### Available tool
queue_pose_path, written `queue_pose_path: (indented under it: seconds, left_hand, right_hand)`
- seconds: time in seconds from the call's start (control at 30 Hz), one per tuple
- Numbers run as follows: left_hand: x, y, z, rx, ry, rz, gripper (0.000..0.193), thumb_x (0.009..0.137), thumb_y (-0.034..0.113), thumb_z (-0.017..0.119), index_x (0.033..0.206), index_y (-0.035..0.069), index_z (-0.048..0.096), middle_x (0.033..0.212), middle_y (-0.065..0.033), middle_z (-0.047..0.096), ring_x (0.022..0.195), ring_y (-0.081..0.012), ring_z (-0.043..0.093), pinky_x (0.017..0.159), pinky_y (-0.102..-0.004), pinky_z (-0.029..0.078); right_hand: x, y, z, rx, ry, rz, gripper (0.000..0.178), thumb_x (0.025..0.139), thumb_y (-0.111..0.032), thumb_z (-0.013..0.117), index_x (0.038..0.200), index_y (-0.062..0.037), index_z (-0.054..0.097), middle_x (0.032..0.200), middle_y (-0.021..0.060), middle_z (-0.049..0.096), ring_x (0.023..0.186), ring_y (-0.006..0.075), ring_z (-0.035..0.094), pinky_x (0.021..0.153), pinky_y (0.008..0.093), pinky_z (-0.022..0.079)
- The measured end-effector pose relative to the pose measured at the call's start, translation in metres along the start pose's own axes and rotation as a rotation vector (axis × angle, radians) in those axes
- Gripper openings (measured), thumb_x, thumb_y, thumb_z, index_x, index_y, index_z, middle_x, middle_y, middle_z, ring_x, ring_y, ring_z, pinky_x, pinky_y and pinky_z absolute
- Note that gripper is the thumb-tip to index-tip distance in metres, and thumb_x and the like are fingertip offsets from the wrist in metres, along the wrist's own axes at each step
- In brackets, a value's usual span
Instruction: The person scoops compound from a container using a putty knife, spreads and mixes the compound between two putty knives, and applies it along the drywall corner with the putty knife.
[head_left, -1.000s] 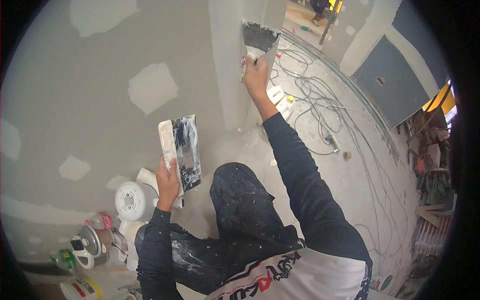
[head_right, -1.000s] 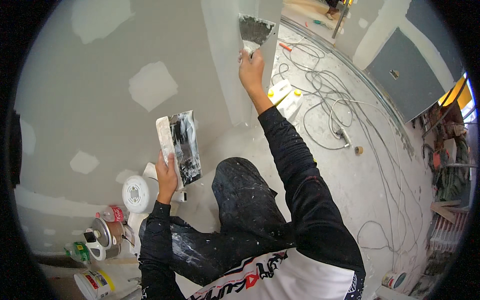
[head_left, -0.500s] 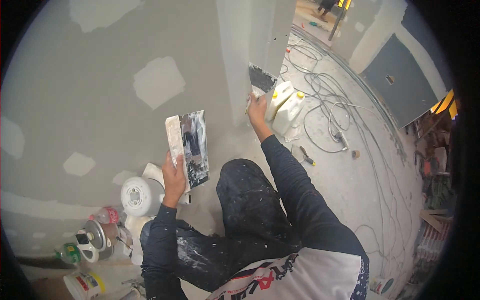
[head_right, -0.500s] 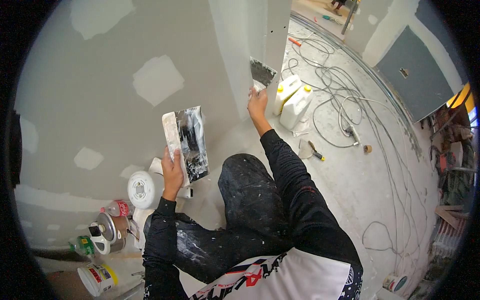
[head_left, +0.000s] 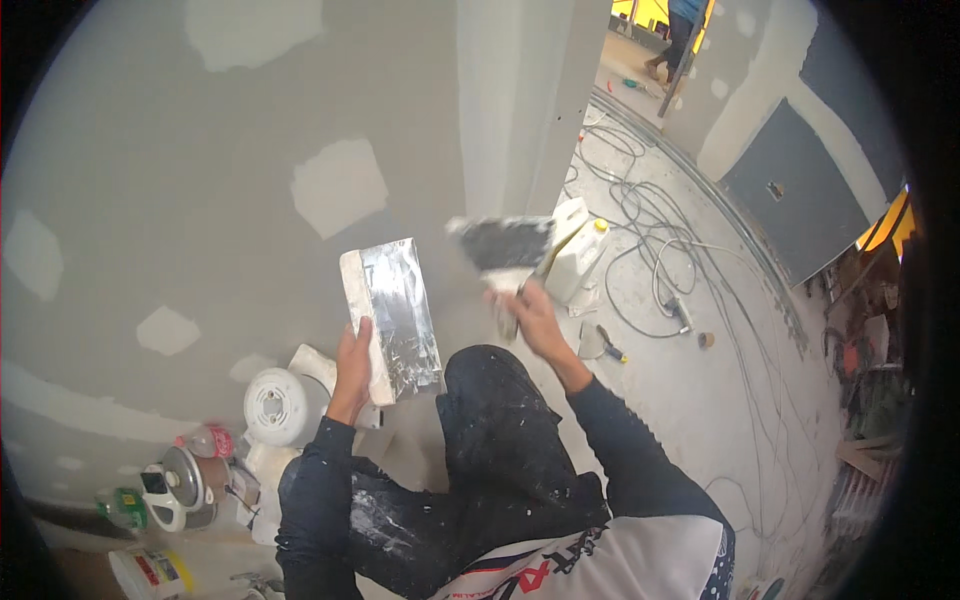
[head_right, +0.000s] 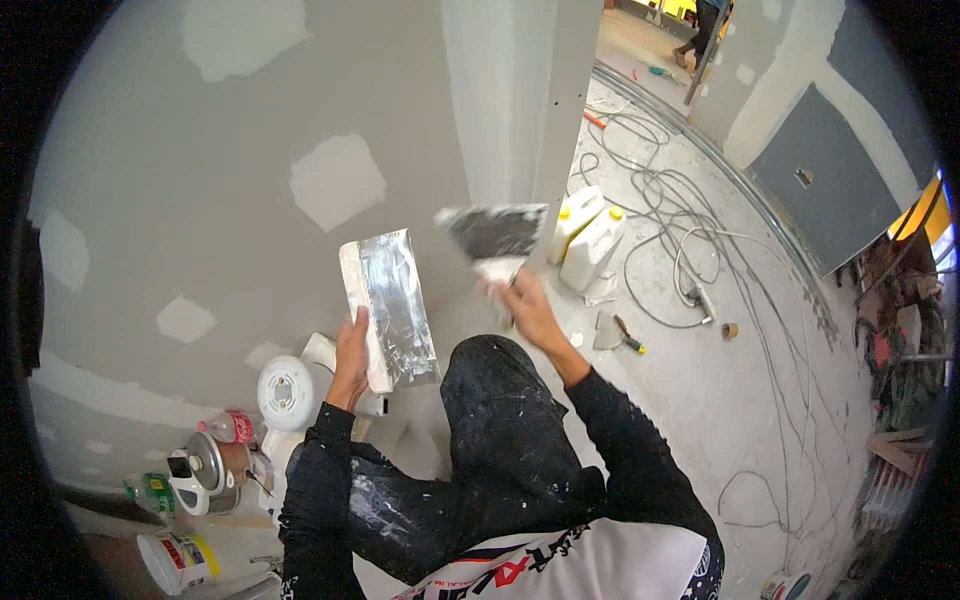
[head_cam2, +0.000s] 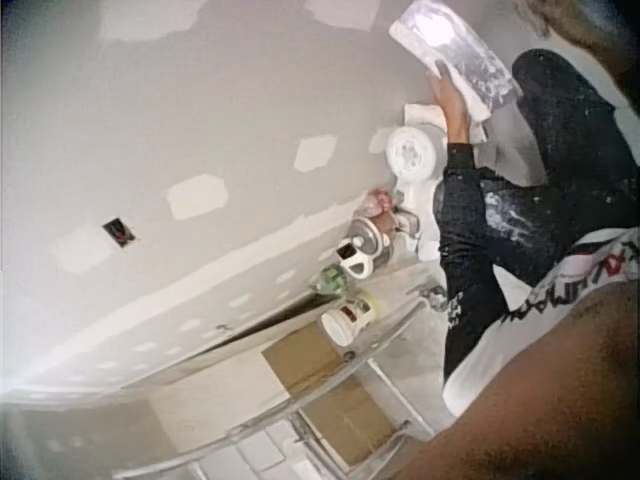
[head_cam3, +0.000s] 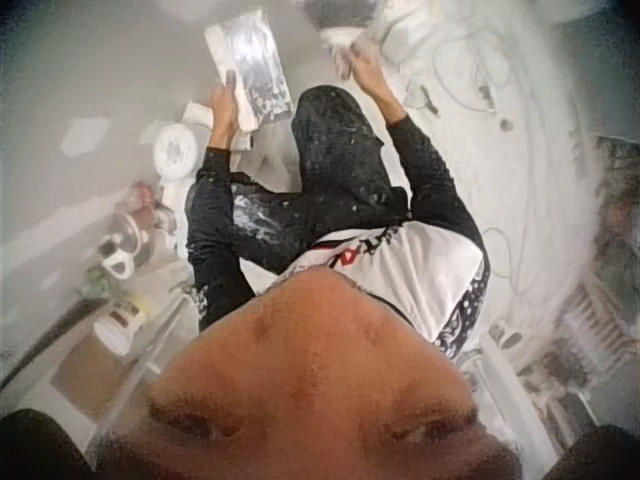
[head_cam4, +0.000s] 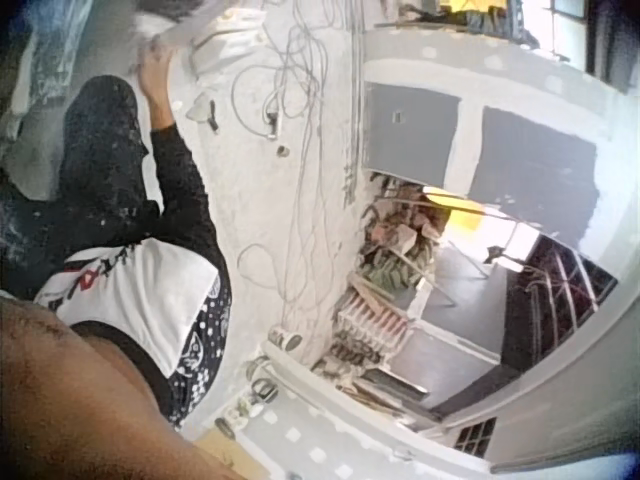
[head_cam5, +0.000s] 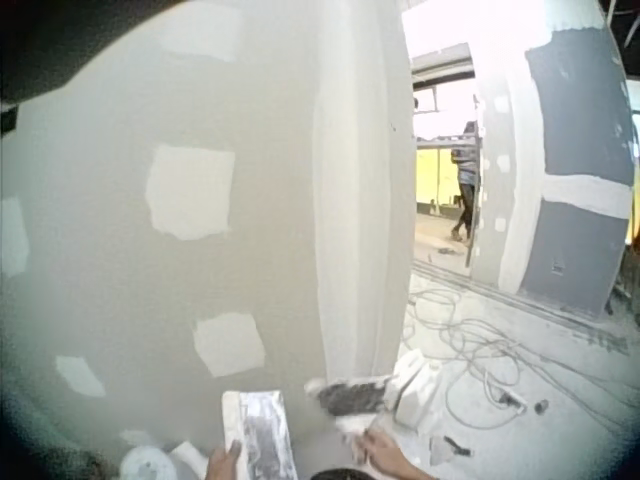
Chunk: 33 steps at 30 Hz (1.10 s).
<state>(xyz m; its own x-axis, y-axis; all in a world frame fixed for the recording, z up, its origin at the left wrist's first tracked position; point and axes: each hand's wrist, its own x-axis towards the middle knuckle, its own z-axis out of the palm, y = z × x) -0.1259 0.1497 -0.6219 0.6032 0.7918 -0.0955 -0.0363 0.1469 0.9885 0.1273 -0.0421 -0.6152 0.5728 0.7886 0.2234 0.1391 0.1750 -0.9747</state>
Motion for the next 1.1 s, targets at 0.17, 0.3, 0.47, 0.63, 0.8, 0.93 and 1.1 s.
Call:
queue_pose_path:
  seconds: [0.17,0.3,0.47,0.63,0.8,0.93,1.1]
  left_hand:
    - [-0.008,0.016,0.016,-0.368,-0.184,-0.276,0.052,0.106,0.039,0.048,0.139,0.0,0.043,0.126,-0.0115,0.059,0.109,-0.0194,0.062,0.093,-0.0357,0.054]
    - [-0.012,0.021,0.012,-0.41,-0.174,-0.302,0.049,0.106,0.041,0.046,0.136,0.002,0.048,0.118,-0.0094,0.062,0.102,-0.0193,0.066,0.085,-0.0358,0.058]
    - [-0.013,0.029,-0.01,-0.492,-0.208,-0.225,0.05,0.105,0.045,0.046,0.13,0.003,0.053,0.112,-0.0088,0.064,0.095,-0.0183,0.068,0.083,-0.0353,0.059]
    - [-0.014,0.033,-0.004,-0.385,-0.034,-0.129,0.052,0.105,0.044,0.047,0.131,-0.001,0.051,0.119,-0.0104,0.063,0.103,-0.0194,0.065,0.09,-0.0352,0.055]
    - [0.002,0.015,-0.015,-0.021,0.209,0.098,0.052,0.107,0.036,0.046,0.137,-0.006,0.047,0.124,-0.012,0.061,0.115,-0.0176,0.055,0.103,-0.0313,0.04]
    - [-0.01,0.03,0.002,0.172,0.174,0.287,0.049,0.108,0.033,0.045,0.136,-0.007,0.046,0.124,-0.015,0.061,0.112,-0.0191,0.056,0.1,-0.032,0.042]
    - [-0.025,0.031,0.028,0.208,0.166,0.315,0.047,0.108,0.031,0.043,0.136,-0.008,0.045,0.125,-0.0168,0.06,0.113,-0.0222,0.056,0.1,-0.033,0.041]
  right_hand:
    - [-0.034,-0.052,0.02,0.428,-0.485,0.287,0.038,0.101,-0.011,0.056,0.135,-0.0008,0.042,0.098,0.0153,0.07,0.069,0.0115,0.062,0.062,0.0253,0.052]
    - [-0.023,-0.038,-0.012,0.462,-0.421,0.433,0.03,0.101,-0.01,0.057,0.128,-0.0015,0.046,0.094,0.0118,0.071,0.067,0.0091,0.06,0.06,0.0243,0.049]
    - [0.011,-0.034,-0.033,0.013,0.07,-0.024,0.021,0.101,-0.009,0.057,0.118,-0.0008,0.049,0.097,0.0109,0.072,0.067,0.0068,0.058,0.059,0.022,0.047]
    - [0.021,-0.072,-0.028,0.014,0.198,-0.1,0.012,0.1,-0.009,0.059,0.105,-0.0013,0.052,0.097,0.0064,0.07,0.073,0.0066,0.058,0.064,0.0232,0.047]
    - [-0.029,-0.1,-0.036,-0.614,-0.033,-0.069,0.036,0.09,0.004,0.061,0.124,-0.0045,0.06,0.1,0.0157,0.067,0.078,0.0207,0.062,0.068,0.0347,0.05]
    - [-0.061,-0.103,-0.004,-1.175,0.009,-0.387,0.076,0.076,0.01,0.057,0.145,-0.0225,0.054,0.103,0.0197,0.056,0.086,0.0359,0.059,0.07,0.0427,0.051]
    - [-0.076,-0.077,0.046,-1.253,-0.042,-0.224,0.072,0.079,0.007,0.056,0.146,-0.0192,0.05,0.097,0.0183,0.05,0.077,0.0342,0.059,0.068,0.042,0.052]
